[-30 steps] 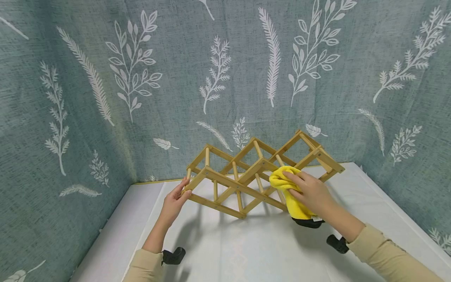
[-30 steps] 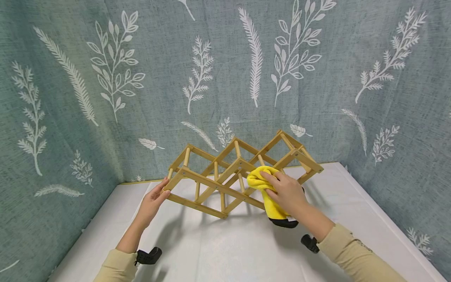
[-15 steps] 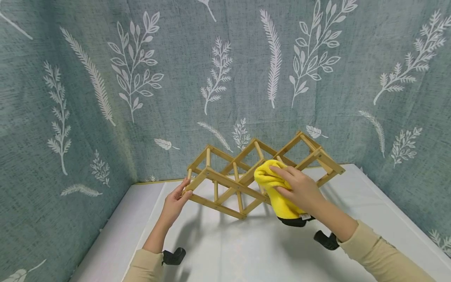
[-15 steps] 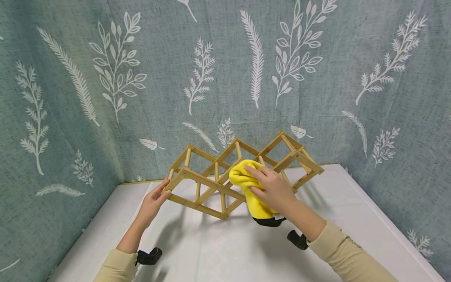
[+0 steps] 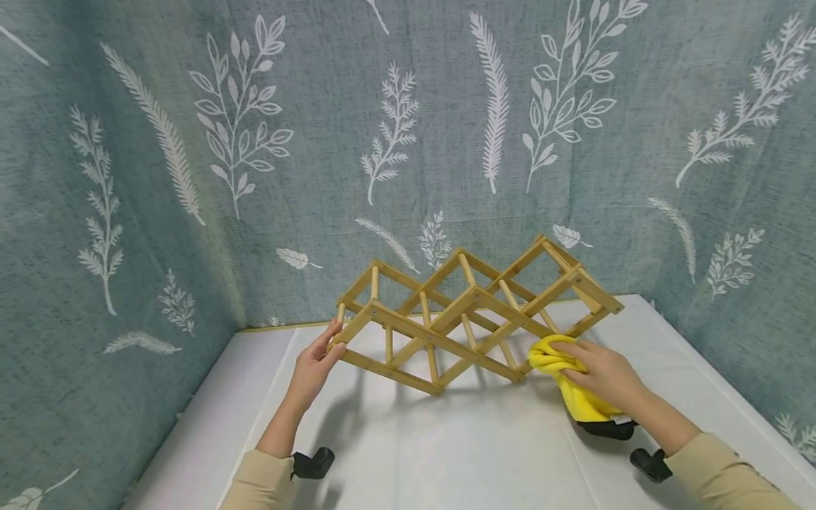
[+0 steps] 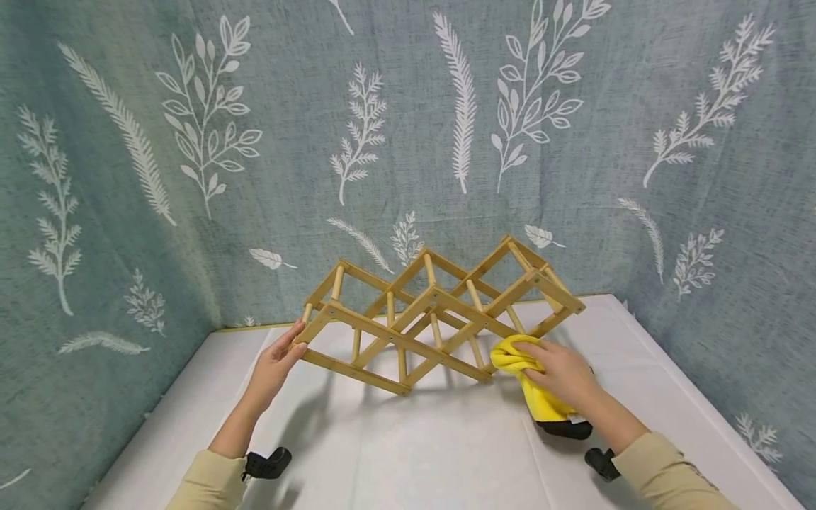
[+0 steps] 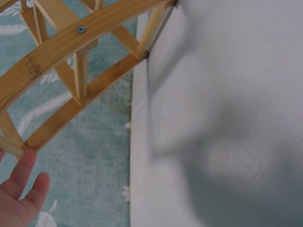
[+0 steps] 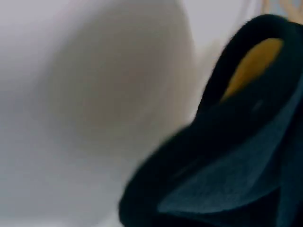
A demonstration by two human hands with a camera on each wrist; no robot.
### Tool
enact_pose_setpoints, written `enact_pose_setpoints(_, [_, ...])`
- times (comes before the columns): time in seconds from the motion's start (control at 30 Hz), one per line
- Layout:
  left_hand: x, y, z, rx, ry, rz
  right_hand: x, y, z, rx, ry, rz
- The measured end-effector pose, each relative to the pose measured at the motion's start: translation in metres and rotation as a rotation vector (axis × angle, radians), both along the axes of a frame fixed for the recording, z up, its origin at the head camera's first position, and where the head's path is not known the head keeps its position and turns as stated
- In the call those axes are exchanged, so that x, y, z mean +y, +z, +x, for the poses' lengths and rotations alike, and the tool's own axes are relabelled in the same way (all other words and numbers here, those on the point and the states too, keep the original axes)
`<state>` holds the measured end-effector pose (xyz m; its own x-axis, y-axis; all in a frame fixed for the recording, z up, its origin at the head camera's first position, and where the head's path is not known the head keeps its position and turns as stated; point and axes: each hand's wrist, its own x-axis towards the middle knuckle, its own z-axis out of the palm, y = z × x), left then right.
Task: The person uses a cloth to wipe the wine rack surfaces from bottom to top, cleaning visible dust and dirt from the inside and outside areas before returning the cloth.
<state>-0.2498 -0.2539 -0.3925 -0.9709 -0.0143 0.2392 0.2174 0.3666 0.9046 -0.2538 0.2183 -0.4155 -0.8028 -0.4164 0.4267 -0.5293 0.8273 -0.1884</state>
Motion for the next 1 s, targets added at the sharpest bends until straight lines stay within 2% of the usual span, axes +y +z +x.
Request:
enact_pose_setpoints(0.1, [0.001,0.0,0.001,-0.001,0.003,0.011,-0.02,0.013,-0.002,0.054,0.043,-0.063])
enact_pose_setpoints(0.4, [0.002,0.002,0.002,-0.007,-0.008,0.021,-0.091,0.071,-0.006,0.168,0.218,-0.221])
enact_pose_setpoints(0.53, [0.003,0.002,0.002,-0.002,-0.011,0.03,-0.11,0.091,-0.004,0.205,0.298,-0.285])
enact_pose_setpoints(0.63, [0.003,0.001,0.003,-0.001,-0.013,0.038,-0.114,0.099,0.004,0.206,0.338,-0.307])
enact_pose_setpoints(0.7, [0.004,0.0,0.003,0.0,-0.012,0.036,-0.112,0.094,0.011,0.203,0.355,-0.295])
enact_pose_setpoints(0.77, [0.003,0.0,0.003,0.0,-0.009,0.034,-0.107,0.08,0.018,0.176,0.362,-0.25])
enact_pose_setpoints(0.9, [0.003,0.001,0.002,0.002,-0.007,0.028,-0.086,0.037,0.023,-0.009,0.326,-0.013])
enact_pose_setpoints(1.0, [0.003,0.001,0.002,0.001,-0.019,0.038,-0.067,0.009,0.021,-0.145,0.256,0.19])
